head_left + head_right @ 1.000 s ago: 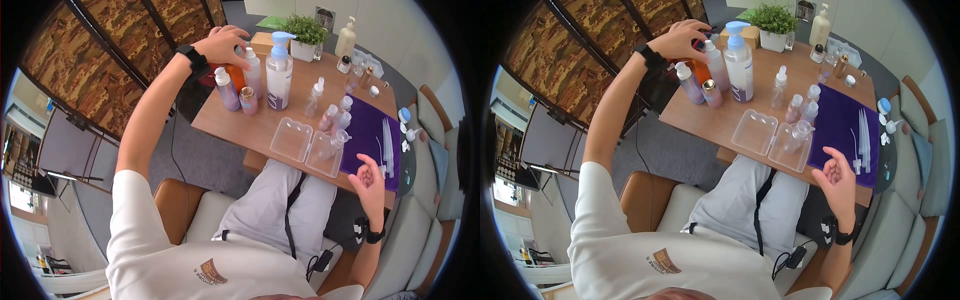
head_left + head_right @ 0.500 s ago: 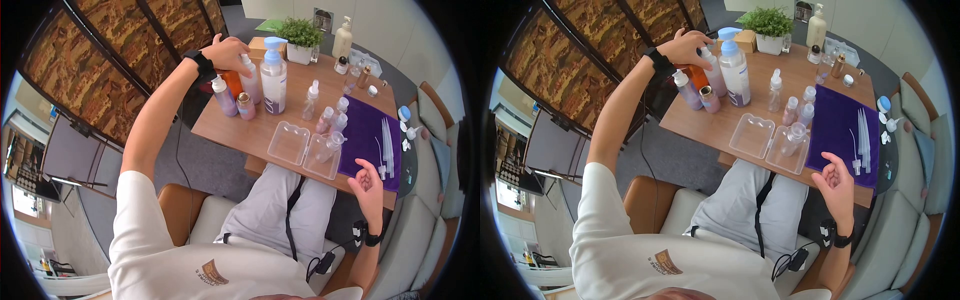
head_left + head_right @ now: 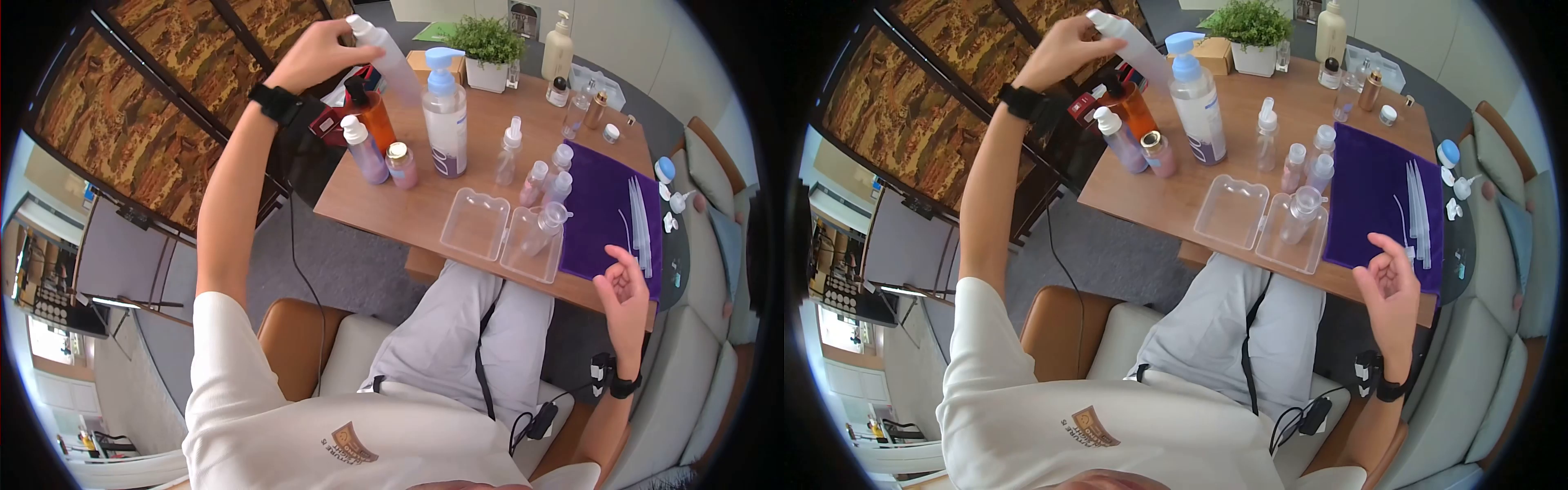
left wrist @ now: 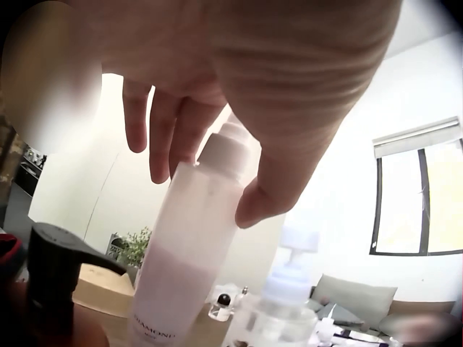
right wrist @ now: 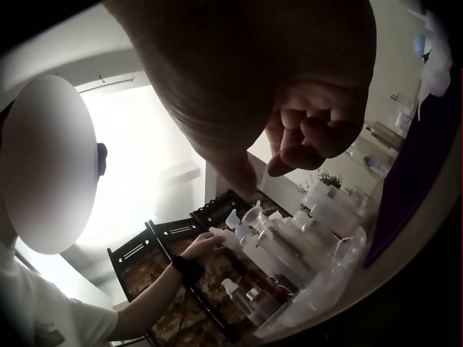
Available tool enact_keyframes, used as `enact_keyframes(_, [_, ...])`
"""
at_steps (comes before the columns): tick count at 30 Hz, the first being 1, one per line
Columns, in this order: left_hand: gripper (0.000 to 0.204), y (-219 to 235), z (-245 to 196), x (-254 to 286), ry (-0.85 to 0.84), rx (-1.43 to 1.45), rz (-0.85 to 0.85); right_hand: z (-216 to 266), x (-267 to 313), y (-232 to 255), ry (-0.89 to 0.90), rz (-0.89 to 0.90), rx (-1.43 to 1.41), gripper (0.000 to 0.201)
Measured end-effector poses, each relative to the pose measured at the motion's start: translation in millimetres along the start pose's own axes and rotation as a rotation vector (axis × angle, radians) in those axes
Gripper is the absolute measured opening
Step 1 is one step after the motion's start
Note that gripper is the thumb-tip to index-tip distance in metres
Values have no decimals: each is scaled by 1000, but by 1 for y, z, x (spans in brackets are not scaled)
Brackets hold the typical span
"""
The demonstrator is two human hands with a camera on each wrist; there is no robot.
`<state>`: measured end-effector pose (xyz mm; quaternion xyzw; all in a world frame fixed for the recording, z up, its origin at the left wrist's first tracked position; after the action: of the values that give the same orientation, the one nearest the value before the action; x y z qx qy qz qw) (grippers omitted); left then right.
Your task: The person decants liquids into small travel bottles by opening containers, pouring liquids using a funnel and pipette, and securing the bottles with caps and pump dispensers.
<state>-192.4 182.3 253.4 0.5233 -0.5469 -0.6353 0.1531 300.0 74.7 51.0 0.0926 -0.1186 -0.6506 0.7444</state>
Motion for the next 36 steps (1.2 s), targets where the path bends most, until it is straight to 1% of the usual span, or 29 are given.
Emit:
enact_keyframes(1, [49,7,3,6,88,-22,-10,3,0,3,9,-18,-4,48])
enact_keyframes(3, [50,25,-13,16,-3,54,-184,13,2,9,27,-67,19,42])
enact_keyframes(4, [50,26,-15,23,81,209,-173,16,2,12,40,-86,28,41])
enact_keyframes(5, [56,29,-26,29,164,363,-163,19,1,14,54,-106,37,40])
enact_keyframes(6, [66,26,-35,38,248,519,-151,28,3,13,107,-134,13,33])
enact_keyframes(8, [47,35,-62,44,57,394,-304,48,4,3,164,-113,52,27])
enact_keyframes(9, [43,36,-79,46,-48,341,-375,60,6,-1,185,-116,71,24])
enact_keyframes(11, [38,29,-97,56,11,373,-303,102,10,-24,317,-44,153,17])
enact_keyframes(13, [34,16,-110,66,43,499,-284,131,12,-46,429,20,284,19])
enact_keyframes(14, [37,10,-119,72,97,493,-284,143,13,-58,480,34,269,21])
enact_keyframes(15, [53,1,-125,72,13,457,-253,152,13,-69,537,50,257,24])
enact_keyframes(17, [56,-20,-141,76,-21,581,-231,158,7,-90,604,55,290,33])
enact_keyframes(19, [53,-38,-154,75,5,735,-274,157,4,-108,580,8,385,40])
enact_keyframes(20, [53,-47,-163,73,10,752,-291,157,3,-113,571,-8,434,43])
enact_keyframes(23, [53,-68,-176,69,50,850,-243,153,-7,-117,534,25,483,46])
enact_keyframes(24, [54,-73,-177,67,72,861,-221,152,-11,-116,545,26,453,45])
enact_keyframes(26, [54,-82,-177,61,119,874,-184,150,-18,-112,487,39,457,45])
enact_keyframes(29, [55,-90,-179,54,86,1017,-222,149,-25,-105,455,31,422,46])
enact_keyframes(32, [61,-111,-175,57,55,1150,-227,149,-30,-105,434,4,422,47])
enact_keyframes(33, [61,-116,-176,58,44,1168,-222,149,-32,-107,435,4,422,47])
enact_keyframes(34, [56,-123,-174,62,77,1113,-177,149,-33,-109,433,5,421,48])
enact_keyframes(36, [52,-127,-175,62,91,1079,-167,149,-34,-115,460,15,470,49])
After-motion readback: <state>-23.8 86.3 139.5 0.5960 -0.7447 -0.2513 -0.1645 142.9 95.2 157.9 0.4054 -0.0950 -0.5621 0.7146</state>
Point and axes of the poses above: each hand's wrist, its own x-axis away from the middle knuckle, its own y-axis out of the back of the hand, z = x × y, the point moved 8 cm from there along -x, towards the middle knuckle, and after that the axes turned 14 degrees about -y, right-handed, at the moved point
